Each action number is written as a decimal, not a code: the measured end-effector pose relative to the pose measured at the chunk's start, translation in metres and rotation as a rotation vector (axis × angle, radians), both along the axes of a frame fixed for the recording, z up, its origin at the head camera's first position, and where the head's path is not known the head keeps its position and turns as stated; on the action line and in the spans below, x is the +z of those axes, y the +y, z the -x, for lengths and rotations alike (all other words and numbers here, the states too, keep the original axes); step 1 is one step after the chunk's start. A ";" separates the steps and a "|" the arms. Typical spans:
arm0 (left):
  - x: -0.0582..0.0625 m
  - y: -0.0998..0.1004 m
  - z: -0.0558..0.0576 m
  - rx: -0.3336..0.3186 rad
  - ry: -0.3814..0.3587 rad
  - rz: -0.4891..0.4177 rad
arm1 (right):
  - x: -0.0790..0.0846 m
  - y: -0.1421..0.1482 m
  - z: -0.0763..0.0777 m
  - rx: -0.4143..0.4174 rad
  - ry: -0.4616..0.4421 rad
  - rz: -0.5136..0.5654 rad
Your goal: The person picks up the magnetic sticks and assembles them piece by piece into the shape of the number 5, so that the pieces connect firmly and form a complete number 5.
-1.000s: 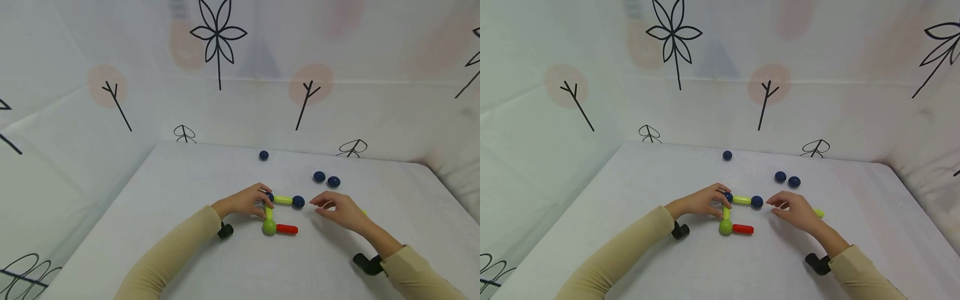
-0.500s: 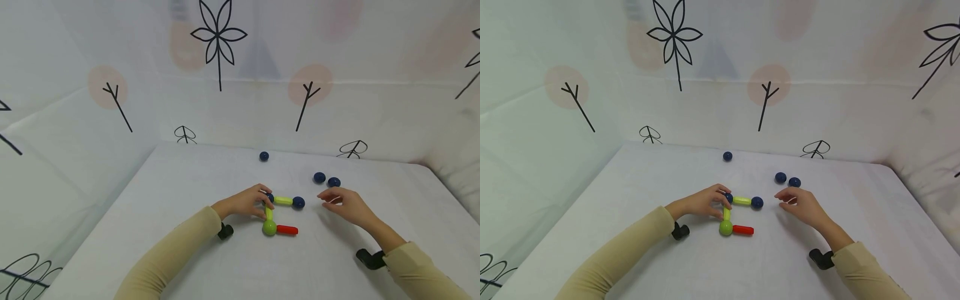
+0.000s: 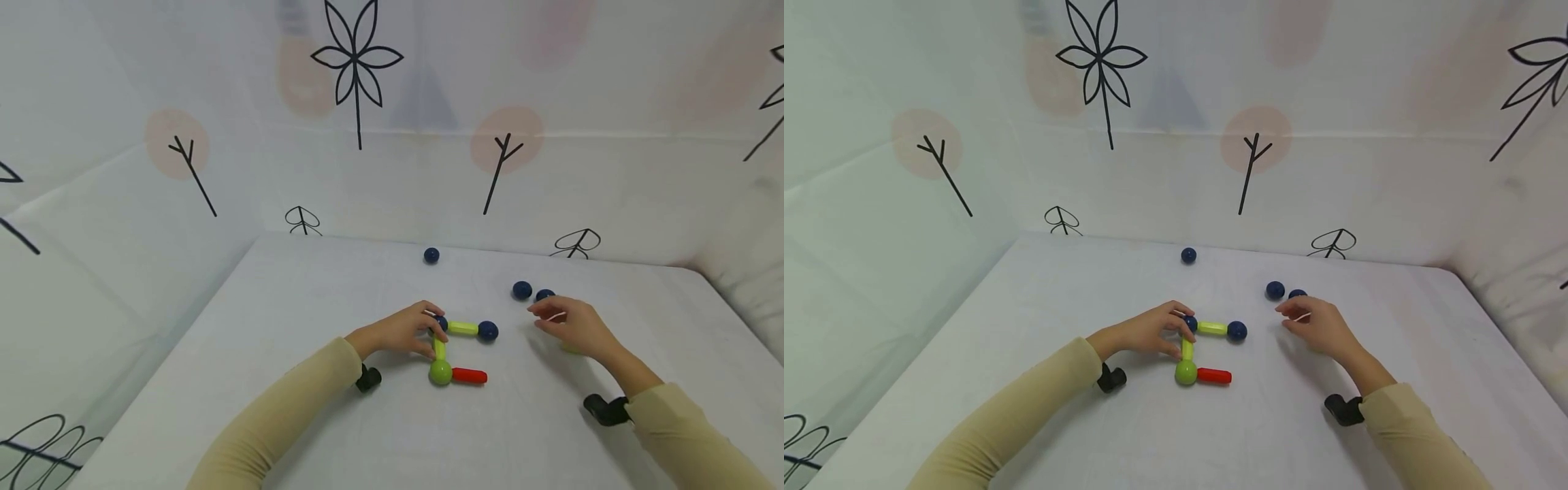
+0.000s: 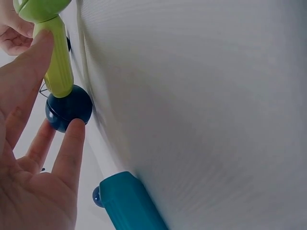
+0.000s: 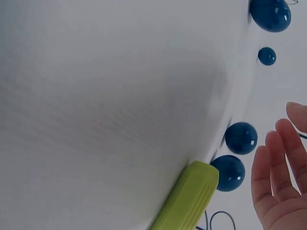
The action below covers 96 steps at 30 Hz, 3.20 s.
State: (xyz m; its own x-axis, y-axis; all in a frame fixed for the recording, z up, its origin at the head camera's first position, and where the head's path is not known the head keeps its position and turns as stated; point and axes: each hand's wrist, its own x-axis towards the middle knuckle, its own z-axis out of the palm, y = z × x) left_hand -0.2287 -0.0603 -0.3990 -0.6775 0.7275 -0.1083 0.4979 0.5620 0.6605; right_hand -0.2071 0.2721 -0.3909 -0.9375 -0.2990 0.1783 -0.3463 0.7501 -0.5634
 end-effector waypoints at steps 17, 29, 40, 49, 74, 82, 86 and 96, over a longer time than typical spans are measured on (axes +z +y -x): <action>0.002 0.001 0.000 -0.006 0.018 0.023 | -0.004 0.015 0.019 -0.041 -0.002 0.012; 0.003 0.002 -0.001 0.007 0.013 0.034 | -0.004 0.019 0.029 -0.111 -0.013 0.043; 0.001 0.003 0.000 0.004 0.014 0.036 | -0.003 0.023 0.039 -0.148 -0.051 0.024; 0.002 0.003 0.000 -0.004 0.013 0.028 | -0.005 0.028 0.046 -0.167 -0.111 -0.003; 0.001 0.003 -0.001 -0.002 0.021 0.041 | -0.008 0.017 0.040 -0.098 -0.245 -0.028; 0.001 0.001 -0.001 0.001 0.013 0.032 | -0.006 0.003 0.027 -0.043 -0.215 -0.030; 0.001 0.000 -0.002 0.003 0.008 0.029 | -0.003 -0.003 0.020 0.001 -0.198 -0.002; 0.002 0.000 -0.002 0.007 0.002 0.021 | 0.006 -0.019 0.002 0.067 -0.137 0.003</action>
